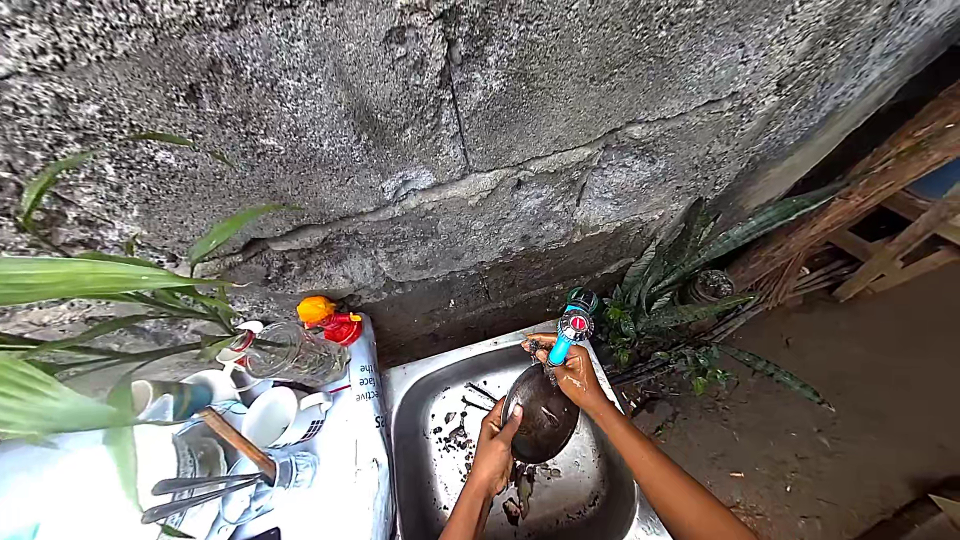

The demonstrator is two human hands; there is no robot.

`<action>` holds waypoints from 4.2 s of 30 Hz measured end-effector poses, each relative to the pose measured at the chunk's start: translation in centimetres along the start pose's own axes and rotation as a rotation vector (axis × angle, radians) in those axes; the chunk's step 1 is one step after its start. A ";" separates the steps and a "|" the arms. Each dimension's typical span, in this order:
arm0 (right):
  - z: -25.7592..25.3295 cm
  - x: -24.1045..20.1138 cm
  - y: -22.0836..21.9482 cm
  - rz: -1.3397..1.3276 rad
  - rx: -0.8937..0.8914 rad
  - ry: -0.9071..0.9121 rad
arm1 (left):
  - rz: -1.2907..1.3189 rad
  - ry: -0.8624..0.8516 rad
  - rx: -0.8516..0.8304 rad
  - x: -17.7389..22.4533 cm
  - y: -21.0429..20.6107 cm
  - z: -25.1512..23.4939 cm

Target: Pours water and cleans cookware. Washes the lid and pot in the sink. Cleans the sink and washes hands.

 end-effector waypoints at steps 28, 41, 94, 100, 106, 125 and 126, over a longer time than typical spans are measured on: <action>2.9 -1.8 -2.0 0.593 -0.069 0.161 | -0.048 -0.035 -0.005 0.3 -0.6 -0.7; 1.2 -2.3 -2.5 0.564 -0.268 0.209 | -0.066 -0.100 0.034 0.6 -0.4 -2.0; 0.3 0.8 0.1 0.292 -0.296 -0.091 | -0.377 -0.034 0.192 0.9 -1.1 -3.7; -1.3 -0.1 0.9 0.341 -0.384 -0.066 | -0.296 0.003 0.183 1.5 -1.2 -5.0; -1.2 -0.6 1.1 0.352 -0.467 -0.011 | -0.303 0.003 0.166 1.8 -0.7 -6.1; -1.8 -0.1 1.5 0.193 0.142 -0.358 | -0.028 -0.109 0.321 2.3 0.8 -4.4; -1.0 -0.3 1.1 0.120 0.276 -0.357 | 0.075 -0.072 0.329 2.3 0.6 -3.8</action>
Point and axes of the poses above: each hand's wrist, its own z-axis away from the middle knuckle, its own y-axis out of the back of the hand, x = y × z, the point moved 1 cm from there along -z, towards the middle knuckle, and after that the axes turned 9 degrees about -y, right-handed, at the moved point
